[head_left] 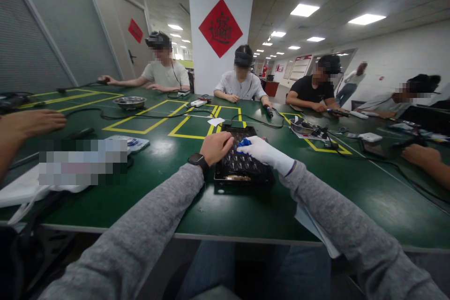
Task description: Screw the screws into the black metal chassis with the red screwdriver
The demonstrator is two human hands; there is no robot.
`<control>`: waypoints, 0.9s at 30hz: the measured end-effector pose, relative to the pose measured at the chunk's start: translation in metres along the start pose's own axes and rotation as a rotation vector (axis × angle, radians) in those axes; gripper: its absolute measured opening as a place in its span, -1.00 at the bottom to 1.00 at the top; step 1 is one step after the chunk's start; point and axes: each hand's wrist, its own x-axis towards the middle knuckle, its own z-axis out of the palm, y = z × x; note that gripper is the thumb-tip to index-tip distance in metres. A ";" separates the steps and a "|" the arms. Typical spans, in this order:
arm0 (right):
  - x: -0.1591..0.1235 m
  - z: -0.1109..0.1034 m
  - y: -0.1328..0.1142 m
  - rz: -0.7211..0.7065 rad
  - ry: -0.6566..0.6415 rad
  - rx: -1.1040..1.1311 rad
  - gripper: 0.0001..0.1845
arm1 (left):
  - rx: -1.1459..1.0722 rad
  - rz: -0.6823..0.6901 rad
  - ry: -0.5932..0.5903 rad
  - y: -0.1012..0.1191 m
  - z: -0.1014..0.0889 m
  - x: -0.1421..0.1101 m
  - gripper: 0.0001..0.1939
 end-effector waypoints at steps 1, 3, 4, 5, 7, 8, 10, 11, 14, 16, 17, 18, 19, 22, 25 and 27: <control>0.001 0.000 -0.004 0.025 -0.100 0.038 -0.72 | 0.016 -0.077 0.017 -0.003 0.002 -0.001 -0.58; 0.003 0.001 -0.011 0.039 -0.259 0.058 -0.71 | 0.034 -0.229 0.023 -0.011 0.009 -0.002 -0.54; 0.003 0.002 -0.013 0.033 -0.308 0.038 -0.72 | 0.030 -0.289 0.003 -0.015 0.013 -0.002 -0.54; 0.004 0.003 -0.015 0.024 -0.344 0.010 -0.72 | 0.019 -0.339 -0.025 -0.019 0.018 -0.002 -0.54; 0.005 0.007 -0.017 0.004 -0.409 -0.025 -0.71 | -0.019 -0.392 -0.095 -0.026 0.026 -0.002 -0.55; 0.006 0.008 -0.017 -0.003 -0.441 -0.025 -0.70 | -0.043 -0.398 -0.127 -0.028 0.029 -0.002 -0.56; 0.009 0.011 -0.016 -0.020 -0.494 -0.010 -0.66 | -0.087 -0.393 -0.166 -0.032 0.034 -0.002 -0.57; 0.010 0.012 -0.015 -0.027 -0.513 -0.008 -0.65 | -0.102 -0.388 -0.174 -0.033 0.036 -0.002 -0.57; 0.013 0.014 -0.013 -0.060 -0.537 -0.026 -0.66 | -0.122 -0.381 -0.178 -0.034 0.038 -0.001 -0.57; 0.015 0.015 -0.013 -0.071 -0.544 -0.027 -0.65 | -0.129 -0.380 -0.179 -0.035 0.038 -0.001 -0.57; 0.015 0.015 -0.014 -0.073 -0.551 -0.027 -0.65 | -0.133 -0.380 -0.179 -0.034 0.038 -0.001 -0.57; 0.015 0.016 -0.015 -0.074 -0.559 -0.026 -0.64 | -0.137 -0.377 -0.178 -0.034 0.038 -0.001 -0.57; 0.015 0.016 -0.016 -0.076 -0.570 -0.023 -0.64 | -0.142 -0.373 -0.177 -0.034 0.037 -0.001 -0.57; 0.013 0.016 -0.018 -0.093 -0.607 0.012 -0.68 | -0.151 -0.368 -0.169 -0.033 0.035 -0.001 -0.58; 0.012 0.015 -0.019 -0.077 -0.613 0.022 -0.70 | -0.158 -0.374 -0.166 -0.032 0.034 -0.001 -0.59; 0.012 0.015 -0.018 -0.074 -0.607 0.016 -0.71 | -0.161 -0.377 -0.169 -0.031 0.034 -0.001 -0.60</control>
